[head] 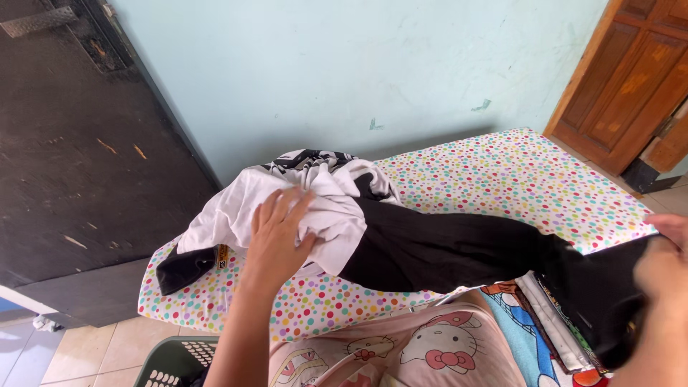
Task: The person folds a black garment on a polka-dotted ironing board and places it on a nearby stack. They then retrieve a white and black hoodie from a green laundry basket, turn it inside out, and fold it on the ironing board.
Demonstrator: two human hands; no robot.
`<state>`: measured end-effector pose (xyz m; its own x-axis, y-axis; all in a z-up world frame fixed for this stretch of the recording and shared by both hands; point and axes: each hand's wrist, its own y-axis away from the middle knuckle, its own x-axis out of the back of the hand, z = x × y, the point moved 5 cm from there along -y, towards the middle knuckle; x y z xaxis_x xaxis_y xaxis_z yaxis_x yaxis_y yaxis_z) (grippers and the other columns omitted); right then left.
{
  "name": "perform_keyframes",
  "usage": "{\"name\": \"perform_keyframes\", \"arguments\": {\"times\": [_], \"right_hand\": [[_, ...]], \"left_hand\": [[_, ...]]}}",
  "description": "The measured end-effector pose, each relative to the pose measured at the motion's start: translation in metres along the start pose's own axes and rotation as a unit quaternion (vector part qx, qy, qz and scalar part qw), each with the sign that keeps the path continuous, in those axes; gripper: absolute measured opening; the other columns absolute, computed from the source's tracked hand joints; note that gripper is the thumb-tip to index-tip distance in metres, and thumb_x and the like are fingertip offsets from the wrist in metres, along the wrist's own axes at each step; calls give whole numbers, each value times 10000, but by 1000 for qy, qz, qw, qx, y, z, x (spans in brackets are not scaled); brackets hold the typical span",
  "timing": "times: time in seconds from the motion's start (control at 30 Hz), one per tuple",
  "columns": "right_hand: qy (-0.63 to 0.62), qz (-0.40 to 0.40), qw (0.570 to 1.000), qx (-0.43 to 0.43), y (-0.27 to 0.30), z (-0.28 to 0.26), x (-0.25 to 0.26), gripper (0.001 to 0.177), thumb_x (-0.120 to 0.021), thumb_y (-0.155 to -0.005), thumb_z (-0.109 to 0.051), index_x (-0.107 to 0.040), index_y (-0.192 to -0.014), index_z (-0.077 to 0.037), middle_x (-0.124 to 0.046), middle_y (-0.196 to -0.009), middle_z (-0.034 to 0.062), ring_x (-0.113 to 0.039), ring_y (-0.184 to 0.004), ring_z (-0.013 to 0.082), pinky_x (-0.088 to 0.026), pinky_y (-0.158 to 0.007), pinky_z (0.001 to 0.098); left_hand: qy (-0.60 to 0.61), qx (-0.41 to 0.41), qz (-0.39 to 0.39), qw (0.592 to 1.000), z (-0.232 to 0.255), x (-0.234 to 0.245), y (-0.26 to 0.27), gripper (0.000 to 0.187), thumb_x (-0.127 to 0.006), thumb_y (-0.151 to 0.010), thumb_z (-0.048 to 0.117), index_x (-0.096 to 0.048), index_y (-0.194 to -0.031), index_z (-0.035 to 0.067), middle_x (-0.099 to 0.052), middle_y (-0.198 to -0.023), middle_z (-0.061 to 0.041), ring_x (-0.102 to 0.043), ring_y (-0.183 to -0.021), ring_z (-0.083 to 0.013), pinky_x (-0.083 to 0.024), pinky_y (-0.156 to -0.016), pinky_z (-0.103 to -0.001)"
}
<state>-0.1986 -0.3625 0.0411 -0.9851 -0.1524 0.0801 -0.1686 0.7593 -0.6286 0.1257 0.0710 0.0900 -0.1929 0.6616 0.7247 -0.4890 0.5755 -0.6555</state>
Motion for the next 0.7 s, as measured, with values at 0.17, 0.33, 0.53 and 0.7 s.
{"name": "perform_keyframes", "arguments": {"times": [0.17, 0.33, 0.53, 0.7], "right_hand": [[-30, -292, 949, -118, 60, -41, -114, 366, -679, -935, -162, -648, -1298, -121, -771, -1059, 110, -722, -975, 201, -539, -834, 326], [21, -413, 896, 162, 130, -142, -189, 786, -879, -677, -269, -553, -1351, -29, -620, -1330, 185, -605, -1199, 342, -485, -963, 413], [-72, -267, 958, 77, 90, -133, -146, 421, -672, -822, 28, -684, -1238, -34, -769, -1131, 104, -727, -1038, 186, -547, -936, 321], [-88, -94, 985, 118, 60, -106, -81, 206, -688, -1011, 42, -690, -1212, -1, -730, -1141, 65, -669, -1061, 99, -523, -1035, 257]], "left_hand": [[10, -33, 56, 998, 15, -7, -14, 374, -617, -785, 20, -689, -1146, 82, -727, -1139, -109, -648, -1153, -327, -390, -1149, -517], [166, -128, 49, 977, 92, 4, -7, 404, -731, -710, 142, -656, -1103, 86, -682, -1015, -140, -646, -946, -388, -494, -906, -475], [59, -133, 2, 989, 97, 16, 2, 989, -886, -554, 311, -492, -1445, 141, -547, -1358, -190, -509, -1251, -395, -376, -1015, -578], [-154, -4, -12, 988, 23, -8, 18, 1285, -940, -405, 459, -354, -1508, 159, -421, -1508, -289, -355, -1372, -500, -290, -1059, -705]]}}
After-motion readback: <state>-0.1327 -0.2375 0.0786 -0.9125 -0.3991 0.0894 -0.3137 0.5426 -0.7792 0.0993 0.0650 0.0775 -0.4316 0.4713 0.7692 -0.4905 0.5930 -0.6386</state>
